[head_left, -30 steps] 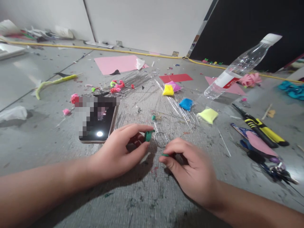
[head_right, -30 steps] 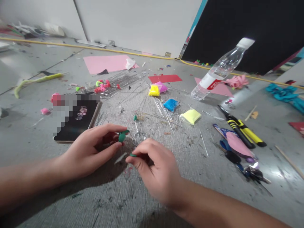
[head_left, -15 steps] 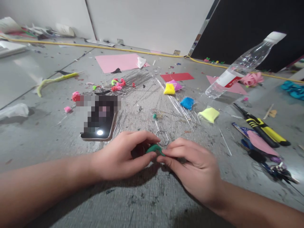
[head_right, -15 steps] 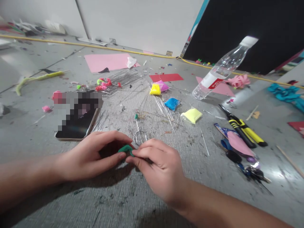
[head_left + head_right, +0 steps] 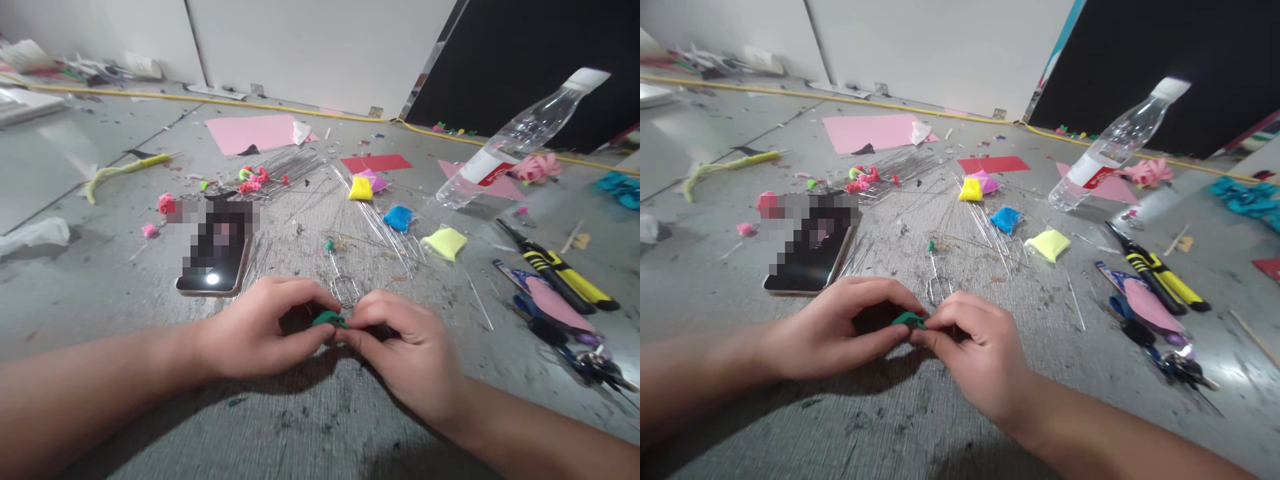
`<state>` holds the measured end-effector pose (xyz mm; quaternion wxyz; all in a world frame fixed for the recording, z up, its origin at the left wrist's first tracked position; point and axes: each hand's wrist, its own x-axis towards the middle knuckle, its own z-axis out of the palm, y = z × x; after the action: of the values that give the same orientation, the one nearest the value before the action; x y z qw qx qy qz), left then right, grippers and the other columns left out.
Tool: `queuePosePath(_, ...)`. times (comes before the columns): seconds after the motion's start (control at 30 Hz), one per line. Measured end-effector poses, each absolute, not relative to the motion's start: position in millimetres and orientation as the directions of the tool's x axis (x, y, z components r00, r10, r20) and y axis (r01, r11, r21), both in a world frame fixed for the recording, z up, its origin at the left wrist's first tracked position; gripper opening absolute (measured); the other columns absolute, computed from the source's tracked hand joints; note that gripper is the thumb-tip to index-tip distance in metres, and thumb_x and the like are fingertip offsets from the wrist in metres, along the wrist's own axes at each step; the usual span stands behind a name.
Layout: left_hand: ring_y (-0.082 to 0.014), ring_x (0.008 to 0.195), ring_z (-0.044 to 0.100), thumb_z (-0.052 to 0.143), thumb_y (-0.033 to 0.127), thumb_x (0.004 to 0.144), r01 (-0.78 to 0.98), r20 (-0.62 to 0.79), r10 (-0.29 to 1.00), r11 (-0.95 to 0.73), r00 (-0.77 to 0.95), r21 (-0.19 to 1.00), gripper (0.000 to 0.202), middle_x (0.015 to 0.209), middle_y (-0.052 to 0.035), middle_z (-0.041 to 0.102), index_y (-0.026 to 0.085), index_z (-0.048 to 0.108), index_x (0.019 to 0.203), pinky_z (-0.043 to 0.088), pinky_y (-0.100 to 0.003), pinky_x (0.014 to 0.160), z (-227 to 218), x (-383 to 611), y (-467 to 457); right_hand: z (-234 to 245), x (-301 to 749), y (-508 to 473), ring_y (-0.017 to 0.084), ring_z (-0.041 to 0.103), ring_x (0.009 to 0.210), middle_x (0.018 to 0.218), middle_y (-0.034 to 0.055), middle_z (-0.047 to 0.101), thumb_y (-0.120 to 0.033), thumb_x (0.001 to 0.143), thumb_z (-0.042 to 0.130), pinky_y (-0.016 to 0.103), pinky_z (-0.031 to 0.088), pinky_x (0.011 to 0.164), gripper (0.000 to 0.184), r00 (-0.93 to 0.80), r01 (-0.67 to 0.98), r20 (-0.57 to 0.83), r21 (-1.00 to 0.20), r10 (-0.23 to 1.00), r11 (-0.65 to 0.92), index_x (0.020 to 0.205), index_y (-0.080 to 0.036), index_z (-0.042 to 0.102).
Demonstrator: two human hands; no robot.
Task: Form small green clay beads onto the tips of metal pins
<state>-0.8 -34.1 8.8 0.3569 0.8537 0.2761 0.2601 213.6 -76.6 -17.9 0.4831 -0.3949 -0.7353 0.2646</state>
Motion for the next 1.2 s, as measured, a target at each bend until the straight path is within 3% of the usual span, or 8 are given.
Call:
queuePosePath(0.3, -0.0171, 0.085, 0.072, 0.068, 0.021, 0.093, 0.205, 0.265, 0.592, -0.607, 0.761, 0.768, 0.012, 0.095, -0.0053, 0.078, 0.017, 0.071, 0.104, 0.058, -0.029, 0.078, 4.7, -1.4, -31.8, -17.6, 214.6, -76.3, 0.014, 0.063, 0.061, 0.070, -0.0001, 0.068, -0.022, 0.092, 0.074, 0.026, 0.052, 0.055, 0.017, -0.265, 0.364, 0.449, -0.773, 0.853, 0.519, 0.076, -0.021, 0.069)
queuePosePath(0.6, -0.0171, 0.078, 0.070, 0.062, 0.017, 0.093, 0.205, 0.234, 0.560, -0.611, 0.795, 0.765, 0.012, 0.088, -0.0063, 0.076, 0.015, 0.072, 0.100, 0.056, -0.029, 0.072, 9.3, 0.2, -32.6, -16.8, 213.8, -78.7, 0.013, 0.061, 0.062, 0.070, -0.0020, 0.065, -0.016, 0.087, 0.078, 0.025, 0.049, 0.055, 0.015, -0.275, 0.404, 0.441, -0.753, 0.854, 0.519, 0.077, -0.020, 0.067)
queuePosePath(0.9, -0.0127, 0.070, 0.066, 0.061, 0.015, 0.089, 0.290, 0.233, 0.657, -0.586, 0.717, 0.757, 0.011, 0.079, -0.0022, 0.074, 0.015, 0.071, 0.089, 0.052, -0.023, 0.066, 8.5, 0.3, -34.0, -17.1, 212.2, -81.8, 0.013, 0.066, 0.070, 0.085, 0.0033, 0.071, -0.015, 0.090, 0.074, 0.025, 0.056, 0.062, 0.012, -0.292, 0.411, 0.534, -0.679, 0.794, 0.608, 0.102, -0.017, 0.071)
queuePosePath(1.2, -0.0125, 0.068, 0.064, 0.059, 0.016, 0.090, 0.314, 0.210, 0.656, -0.586, 0.726, 0.747, 0.012, 0.077, -0.0029, 0.071, 0.012, 0.071, 0.088, 0.050, -0.023, 0.064, 7.9, -0.6, -33.8, -18.5, 212.8, -82.4, 0.016, 0.073, 0.081, 0.090, 0.0093, 0.076, -0.007, 0.091, 0.068, 0.027, 0.062, 0.073, 0.012, -0.320, 0.404, 0.581, -0.631, 0.748, 0.663, 0.099, -0.013, 0.074)
